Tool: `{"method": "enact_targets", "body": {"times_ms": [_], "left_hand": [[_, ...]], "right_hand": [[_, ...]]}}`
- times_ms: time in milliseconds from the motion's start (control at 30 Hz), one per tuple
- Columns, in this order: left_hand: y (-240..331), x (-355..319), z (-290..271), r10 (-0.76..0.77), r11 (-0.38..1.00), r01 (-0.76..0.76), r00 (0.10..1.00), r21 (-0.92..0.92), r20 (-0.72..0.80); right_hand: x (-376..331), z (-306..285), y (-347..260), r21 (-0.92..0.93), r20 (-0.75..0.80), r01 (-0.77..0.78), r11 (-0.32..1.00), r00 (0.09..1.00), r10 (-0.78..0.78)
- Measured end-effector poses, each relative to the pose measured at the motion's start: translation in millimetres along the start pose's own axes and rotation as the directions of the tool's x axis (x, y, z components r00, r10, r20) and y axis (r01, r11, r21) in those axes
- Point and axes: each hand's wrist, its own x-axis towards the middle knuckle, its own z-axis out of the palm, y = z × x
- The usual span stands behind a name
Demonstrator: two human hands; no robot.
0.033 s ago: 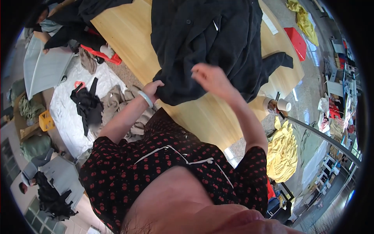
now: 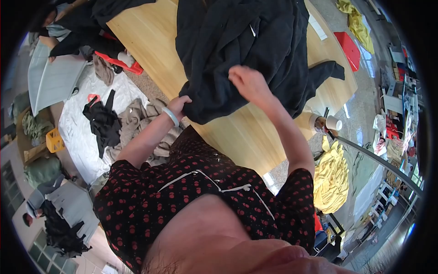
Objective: Folding and stacking black garments on a factory workbench.
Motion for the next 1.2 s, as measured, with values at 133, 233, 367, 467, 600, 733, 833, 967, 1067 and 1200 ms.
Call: {"method": "enact_targets", "body": {"times_ms": [133, 233, 367, 467, 600, 733, 833, 967, 1067, 1200], "left_hand": [[-21.9, 13.9, -11.8, 0.092, 0.992, -0.08, 0.989, 0.102, -0.117], [-43.5, 38.2, -39.3, 0.076, 0.956, 0.002, 0.964, 0.295, -0.253], [-46.7, 27.2, -8.5, 0.149, 0.986, -0.135, 0.977, 0.1, -0.155], [-71.9, 54.8, -24.5, 0.04, 0.942, 0.106, 0.908, 0.32, -0.417], [-123.3, 113.6, -58.5, 0.269, 0.861, -0.047, 0.886, 0.506, -0.377], [-86.3, 99.9, 6.4, 0.157, 0.693, 0.219, 0.884, 0.687, -0.44], [-67.2, 57.5, 12.5, 0.265, 0.716, 0.097, 0.878, 0.691, -0.398], [-62.8, 104.0, -98.9, 0.416, 0.593, 0.069, 0.827, 0.802, -0.378], [7.2, 77.4, -63.4, 0.845, 0.32, -0.311, 0.521, 0.895, -0.121], [117.3, 55.5, -34.4, 0.999, 0.006, -0.576, 0.035, 0.817, 0.017]], "right_hand": [[60.6, 36.2, 45.8, -0.258, -0.067, 0.159, 0.953, 0.981, -0.182], [96.6, 64.9, 58.0, -0.433, 0.08, 0.279, 0.857, 0.959, -0.272], [108.2, 127.5, 83.1, -0.597, 0.097, 0.111, 0.794, 0.993, -0.066], [106.5, 145.7, 91.8, -0.568, 0.153, 0.037, 0.822, 0.986, 0.061], [105.8, 149.6, 83.2, -0.697, 0.086, 0.071, 0.714, 0.996, -0.014], [105.4, 134.4, 103.9, -0.637, 0.157, -0.022, 0.771, 0.975, 0.158], [107.8, 114.4, 88.4, -0.503, 0.143, -0.15, 0.851, 0.957, 0.253], [112.0, 62.2, 51.2, -0.275, -0.085, -0.002, 0.961, 0.996, -0.023], [88.2, -18.2, 20.4, -0.176, -0.374, 0.12, 0.977, 0.91, -0.179], [52.0, -90.9, -61.3, 0.032, -0.507, 0.109, 0.994, 0.858, -0.078]]}}
